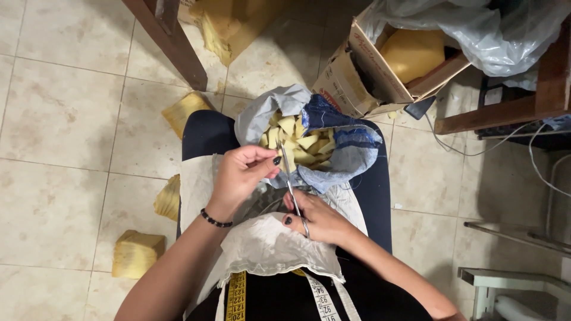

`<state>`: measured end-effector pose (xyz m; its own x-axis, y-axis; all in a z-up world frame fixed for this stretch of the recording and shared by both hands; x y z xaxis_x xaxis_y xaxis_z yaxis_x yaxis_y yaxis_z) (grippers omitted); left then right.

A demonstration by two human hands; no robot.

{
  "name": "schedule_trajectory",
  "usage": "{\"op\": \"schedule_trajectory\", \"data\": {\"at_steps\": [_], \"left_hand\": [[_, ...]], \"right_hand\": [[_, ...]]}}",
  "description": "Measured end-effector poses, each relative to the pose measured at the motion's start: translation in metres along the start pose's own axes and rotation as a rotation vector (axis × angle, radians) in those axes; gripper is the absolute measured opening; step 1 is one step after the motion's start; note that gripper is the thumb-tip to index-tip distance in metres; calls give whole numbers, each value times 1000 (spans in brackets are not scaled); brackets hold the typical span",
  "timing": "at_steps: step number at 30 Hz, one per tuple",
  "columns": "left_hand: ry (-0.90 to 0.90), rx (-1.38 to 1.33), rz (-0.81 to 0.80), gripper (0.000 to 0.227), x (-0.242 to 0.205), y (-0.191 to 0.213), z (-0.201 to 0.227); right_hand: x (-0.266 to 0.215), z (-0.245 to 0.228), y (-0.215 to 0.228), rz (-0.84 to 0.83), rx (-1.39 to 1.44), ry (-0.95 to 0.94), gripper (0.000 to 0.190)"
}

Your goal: Cutting large foam blocks into smaller pieces using scissors and collecting them in a bag.

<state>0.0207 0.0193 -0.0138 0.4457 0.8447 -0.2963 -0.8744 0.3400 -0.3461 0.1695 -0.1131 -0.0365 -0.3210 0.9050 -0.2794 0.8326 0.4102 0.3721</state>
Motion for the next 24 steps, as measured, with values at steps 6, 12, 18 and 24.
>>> {"op": "schedule_trajectory", "data": {"at_steps": [6, 12, 18, 24], "left_hand": [[-50, 120, 22, 20, 0, -3, 9], [-31, 133, 65, 20, 6, -2, 4], [-19, 105, 64, 21, 13, -1, -7], [-69, 133, 78, 22, 12, 4, 5]], "right_hand": [[4, 0, 2, 137, -31, -31, 30], [6, 1, 2, 196, -45, -52, 29], [5, 5, 3, 213, -19, -89, 26], [-10, 1, 4, 129, 6, -48, 28]]}}
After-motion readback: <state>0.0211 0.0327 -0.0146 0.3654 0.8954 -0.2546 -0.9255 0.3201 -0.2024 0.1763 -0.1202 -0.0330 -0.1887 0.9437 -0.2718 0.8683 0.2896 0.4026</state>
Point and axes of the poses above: each hand's wrist, its own x-axis towards the middle knuckle, its own y-axis out of the back of the hand, z = x × y, the point moved 4 cm from there along x, towards the middle knuckle, and after that the axes turned 6 degrees about -x, right-handed, at the moved point
